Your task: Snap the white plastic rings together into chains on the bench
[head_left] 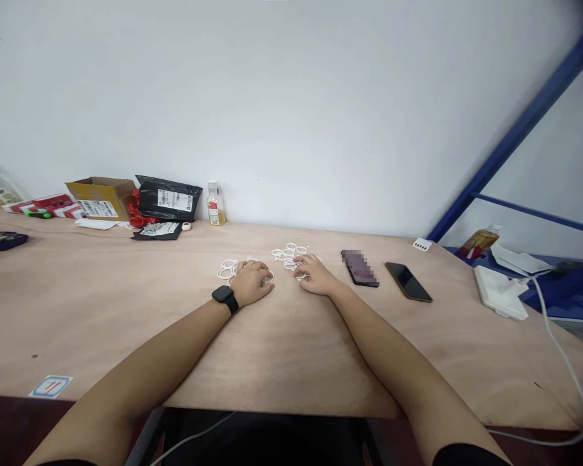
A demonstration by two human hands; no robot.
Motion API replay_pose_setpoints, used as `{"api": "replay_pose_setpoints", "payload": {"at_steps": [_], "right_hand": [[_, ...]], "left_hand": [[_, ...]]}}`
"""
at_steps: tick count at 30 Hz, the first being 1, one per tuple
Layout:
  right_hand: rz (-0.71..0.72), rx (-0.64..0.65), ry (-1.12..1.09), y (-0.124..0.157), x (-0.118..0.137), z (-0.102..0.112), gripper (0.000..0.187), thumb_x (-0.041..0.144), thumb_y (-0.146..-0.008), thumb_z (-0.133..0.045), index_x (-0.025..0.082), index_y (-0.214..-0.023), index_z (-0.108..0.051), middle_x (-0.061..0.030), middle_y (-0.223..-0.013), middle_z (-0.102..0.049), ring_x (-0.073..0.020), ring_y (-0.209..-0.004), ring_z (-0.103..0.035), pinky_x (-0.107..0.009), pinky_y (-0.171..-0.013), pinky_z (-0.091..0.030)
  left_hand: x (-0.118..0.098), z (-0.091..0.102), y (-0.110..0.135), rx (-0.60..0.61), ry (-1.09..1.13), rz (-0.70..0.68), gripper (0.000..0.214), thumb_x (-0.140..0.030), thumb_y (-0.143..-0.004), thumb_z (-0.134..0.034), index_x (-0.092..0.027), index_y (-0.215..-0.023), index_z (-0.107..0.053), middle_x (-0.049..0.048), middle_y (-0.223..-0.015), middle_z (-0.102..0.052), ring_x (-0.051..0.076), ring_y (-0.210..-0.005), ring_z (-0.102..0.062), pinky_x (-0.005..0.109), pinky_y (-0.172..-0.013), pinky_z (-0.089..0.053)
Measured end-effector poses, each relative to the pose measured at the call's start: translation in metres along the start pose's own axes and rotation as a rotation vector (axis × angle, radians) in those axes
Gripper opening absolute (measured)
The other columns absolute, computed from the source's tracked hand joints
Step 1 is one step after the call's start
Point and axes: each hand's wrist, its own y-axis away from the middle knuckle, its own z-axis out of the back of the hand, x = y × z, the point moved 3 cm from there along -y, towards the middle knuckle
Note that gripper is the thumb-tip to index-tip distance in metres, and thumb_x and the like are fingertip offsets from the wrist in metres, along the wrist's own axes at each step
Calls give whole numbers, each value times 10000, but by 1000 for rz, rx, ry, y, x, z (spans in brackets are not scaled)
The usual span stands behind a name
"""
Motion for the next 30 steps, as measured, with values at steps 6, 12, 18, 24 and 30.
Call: {"api": "replay_pose_setpoints", "payload": {"at_steps": [6,12,18,24,30], "right_hand": [[71,-18,-8,-5,13,-8,146,116,-719,-640,220,-780,-722,-71,-1203,-598,-255,-1149,-492,-434,-995,-377],[31,-109,63,-9,25,-9,166,124,-793,-589,208,-848,-721,-61,-956,-696,-210,-938,-575,-356,-886,-414],[-107,-93,142,-13,50,-14,205,220,-902,-524,221,-956,-721,-31,-875,-730,-183,-813,-617,-308,-813,-401],[-69,-68,171,-12,66,-19,239,238,-933,-487,217,-996,-716,-38,-863,-732,-180,-808,-626,-284,-767,-393],[-25,-70,176,-12,67,-18,246,216,-939,-476,207,-1035,-702,-49,-906,-738,-184,-812,-632,-288,-767,-398]], "left_hand": [[3,4,0,-39,-157,186,143,-236,-784,-537,-217,-840,-666,79,-1018,-672,291,-1039,-542,566,-1037,-221],[2,12,1,-120,-218,269,133,-282,-800,-539,-194,-831,-635,104,-947,-680,307,-1040,-540,593,-1067,-184],[-10,12,0,-141,15,-40,257,-306,-893,-499,-205,-1084,-639,62,-1005,-705,225,-1008,-593,467,-1034,-299],[-12,12,0,-120,99,-156,231,-260,-909,-477,-203,-989,-686,53,-897,-724,201,-866,-623,383,-861,-407],[-11,15,1,-181,139,-197,214,-251,-888,-516,-203,-996,-694,53,-844,-716,196,-825,-630,365,-827,-432]]}}
